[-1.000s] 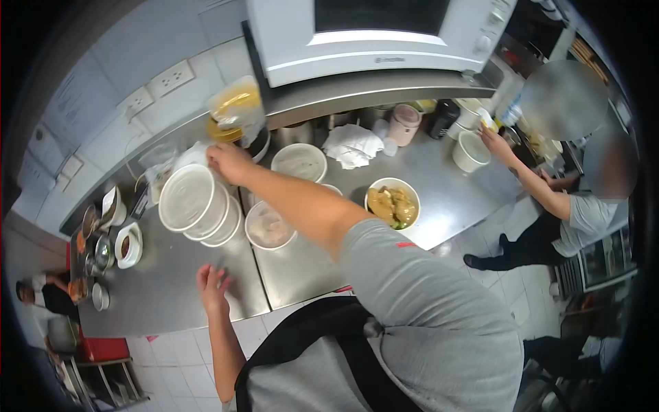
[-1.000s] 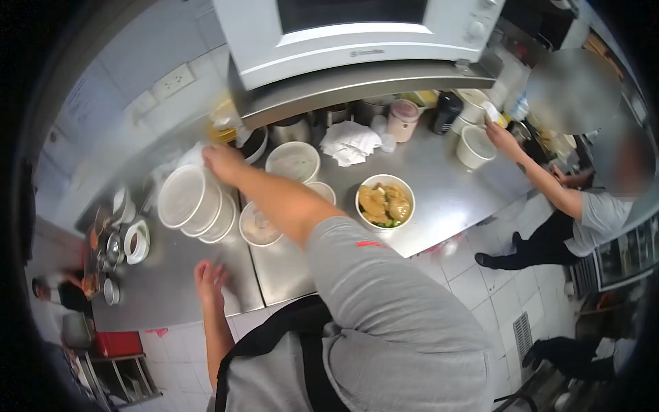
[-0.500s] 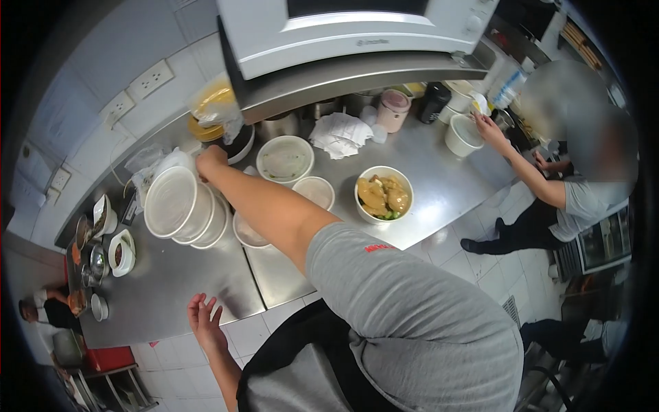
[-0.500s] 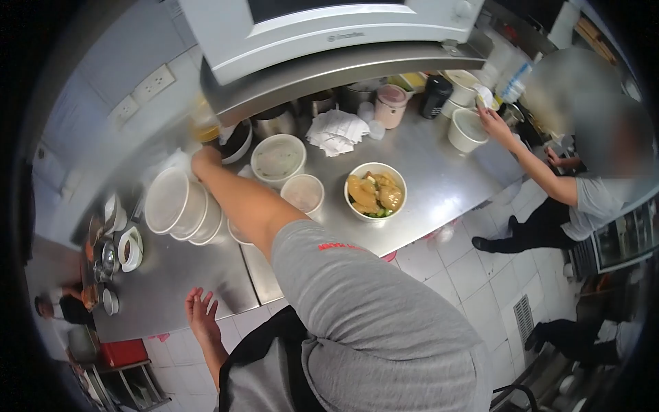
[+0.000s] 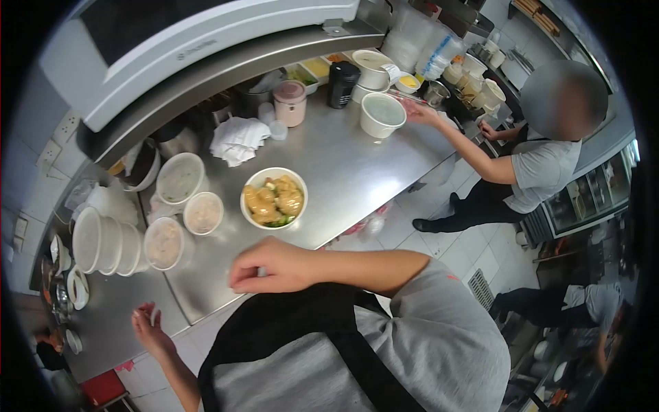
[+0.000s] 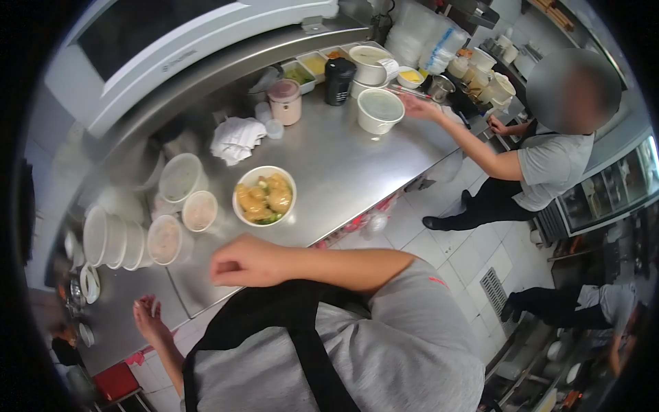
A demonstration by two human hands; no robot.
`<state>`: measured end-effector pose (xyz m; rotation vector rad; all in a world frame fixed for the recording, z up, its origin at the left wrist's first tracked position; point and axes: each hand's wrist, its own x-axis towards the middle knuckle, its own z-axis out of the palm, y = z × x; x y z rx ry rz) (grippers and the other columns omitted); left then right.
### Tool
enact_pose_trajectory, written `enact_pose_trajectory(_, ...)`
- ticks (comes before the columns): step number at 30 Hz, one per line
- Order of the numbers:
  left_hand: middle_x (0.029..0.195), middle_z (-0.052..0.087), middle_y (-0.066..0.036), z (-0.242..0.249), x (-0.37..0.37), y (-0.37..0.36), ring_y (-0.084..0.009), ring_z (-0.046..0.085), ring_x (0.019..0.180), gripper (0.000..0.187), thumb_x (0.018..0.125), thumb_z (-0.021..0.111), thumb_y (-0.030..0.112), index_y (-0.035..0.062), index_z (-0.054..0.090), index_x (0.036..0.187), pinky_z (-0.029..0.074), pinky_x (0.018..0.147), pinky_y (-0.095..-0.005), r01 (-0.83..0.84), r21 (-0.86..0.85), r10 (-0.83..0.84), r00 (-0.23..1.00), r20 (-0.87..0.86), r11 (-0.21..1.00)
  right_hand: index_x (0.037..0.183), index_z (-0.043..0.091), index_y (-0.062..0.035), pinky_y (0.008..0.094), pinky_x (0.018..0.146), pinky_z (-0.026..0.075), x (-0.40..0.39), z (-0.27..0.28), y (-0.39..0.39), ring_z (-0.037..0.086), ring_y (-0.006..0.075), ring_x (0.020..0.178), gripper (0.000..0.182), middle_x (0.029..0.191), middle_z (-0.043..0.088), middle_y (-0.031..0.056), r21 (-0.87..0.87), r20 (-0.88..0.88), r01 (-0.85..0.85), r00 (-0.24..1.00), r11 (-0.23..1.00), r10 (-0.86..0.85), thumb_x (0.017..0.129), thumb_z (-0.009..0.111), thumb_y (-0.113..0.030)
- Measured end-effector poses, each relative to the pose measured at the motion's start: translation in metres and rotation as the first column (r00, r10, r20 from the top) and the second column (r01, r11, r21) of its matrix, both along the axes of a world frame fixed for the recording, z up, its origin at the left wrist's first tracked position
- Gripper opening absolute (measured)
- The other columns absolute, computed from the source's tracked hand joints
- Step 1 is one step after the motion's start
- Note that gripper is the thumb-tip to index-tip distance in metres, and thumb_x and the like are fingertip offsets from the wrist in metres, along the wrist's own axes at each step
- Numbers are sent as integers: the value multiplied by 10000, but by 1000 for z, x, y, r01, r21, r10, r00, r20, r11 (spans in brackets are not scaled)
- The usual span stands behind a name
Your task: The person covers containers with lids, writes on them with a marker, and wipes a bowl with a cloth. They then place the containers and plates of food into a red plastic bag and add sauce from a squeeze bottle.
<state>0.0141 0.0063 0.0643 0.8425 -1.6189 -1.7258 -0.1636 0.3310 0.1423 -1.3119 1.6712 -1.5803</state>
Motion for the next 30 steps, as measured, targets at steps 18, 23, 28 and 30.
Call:
enact_pose_trajectory(18, 1174, 518, -74, -1, -105, 286, -212, 531, 1047, 214, 938, 473, 281, 84, 494, 1018, 411, 866, -357, -248, 154, 260, 963, -65, 956, 1224, 420, -32, 303, 745, 439, -339, -15, 345, 518, 141, 828, 476, 996, 550, 101, -116, 519, 955, 292, 272, -804, 759, 505, 28)
enact_pose_trajectory(23, 1174, 524, -74, 14, -101, 312, -205, 530, 1049, 219, 936, 478, 264, 77, 496, 1048, 420, 844, -339, -272, 140, 290, 948, -132, 952, 1251, 394, -52, 352, 715, 460, -431, -57, 357, 565, 211, 857, 633, 1059, 527, 138, 227, 165, 900, 341, 372, -925, 674, 654, -20)
enact_pose_trajectory(28, 1182, 523, -74, 16, -83, 319, -204, 530, 1048, 232, 932, 493, 265, 75, 494, 1066, 427, 836, -329, -339, 114, 354, 922, -156, 934, 1256, 330, -39, 393, 650, 552, -421, -66, 363, 605, 286, 846, 681, 1034, 502, 160, 113, 332, 809, 517, 577, -789, 674, 664, 78)
enact_pose_trajectory(30, 1184, 521, -75, 17, -80, 320, -206, 529, 1049, 240, 931, 497, 267, 73, 493, 1071, 430, 835, -328, -359, 126, 376, 913, -157, 925, 1257, 317, -39, 382, 615, 567, -424, -68, 362, 613, 289, 831, 695, 1037, 501, 165, 90, 386, 807, 512, 584, -767, 677, 669, 109)
